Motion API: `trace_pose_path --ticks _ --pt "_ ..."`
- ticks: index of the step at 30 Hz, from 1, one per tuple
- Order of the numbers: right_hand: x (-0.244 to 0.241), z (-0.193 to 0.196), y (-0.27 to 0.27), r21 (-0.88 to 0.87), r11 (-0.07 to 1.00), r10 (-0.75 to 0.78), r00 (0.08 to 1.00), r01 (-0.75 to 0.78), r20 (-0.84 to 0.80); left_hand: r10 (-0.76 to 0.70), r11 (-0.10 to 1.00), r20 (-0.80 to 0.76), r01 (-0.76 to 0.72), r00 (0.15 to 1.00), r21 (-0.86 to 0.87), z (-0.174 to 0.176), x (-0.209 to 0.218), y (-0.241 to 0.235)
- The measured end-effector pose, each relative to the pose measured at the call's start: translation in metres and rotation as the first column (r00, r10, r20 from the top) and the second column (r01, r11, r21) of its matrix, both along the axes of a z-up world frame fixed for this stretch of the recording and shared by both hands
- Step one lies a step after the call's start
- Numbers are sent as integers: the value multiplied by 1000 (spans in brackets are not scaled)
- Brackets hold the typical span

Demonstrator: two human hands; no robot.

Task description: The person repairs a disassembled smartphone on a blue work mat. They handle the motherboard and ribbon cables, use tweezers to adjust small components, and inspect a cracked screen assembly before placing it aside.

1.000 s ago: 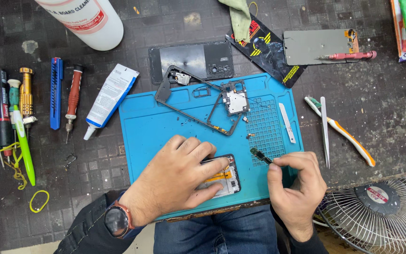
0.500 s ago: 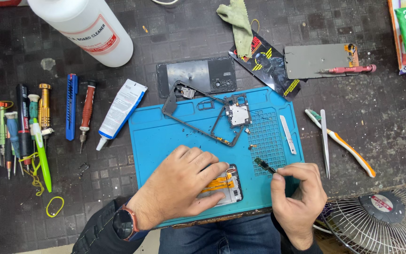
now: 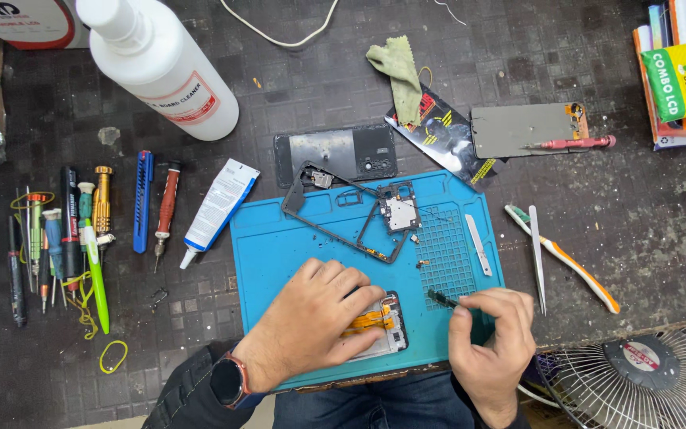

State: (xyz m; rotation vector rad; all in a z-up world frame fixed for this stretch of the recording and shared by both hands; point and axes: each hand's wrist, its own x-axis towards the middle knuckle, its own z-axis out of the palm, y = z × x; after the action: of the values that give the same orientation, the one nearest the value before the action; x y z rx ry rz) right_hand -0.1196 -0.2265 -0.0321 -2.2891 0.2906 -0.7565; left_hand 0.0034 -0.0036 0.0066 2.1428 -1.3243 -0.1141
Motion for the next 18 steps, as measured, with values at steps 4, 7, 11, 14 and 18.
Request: trace_pose_path --ticks 4,7,11,14,18 --pt "-6 2 2 -269 960 75 997 -73 -1 0 1000 3 0 1000 -12 -1 1 0" --pt "-6 3 3 -354 905 238 970 -237 -41 -5 1000 -21 5 1000 -29 1 1 0" --pt "-3 7 1 -371 852 356 928 -370 -108 3 1000 -21 -4 1000 -25 0 0 -1" --pt "1 9 3 -388 813 398 901 -434 -172 12 1000 -22 -13 1000 -17 -1 -1 0" --pt "3 11 4 -379 802 413 888 -461 -205 15 1000 -16 -15 1000 -3 -1 -1 -1"
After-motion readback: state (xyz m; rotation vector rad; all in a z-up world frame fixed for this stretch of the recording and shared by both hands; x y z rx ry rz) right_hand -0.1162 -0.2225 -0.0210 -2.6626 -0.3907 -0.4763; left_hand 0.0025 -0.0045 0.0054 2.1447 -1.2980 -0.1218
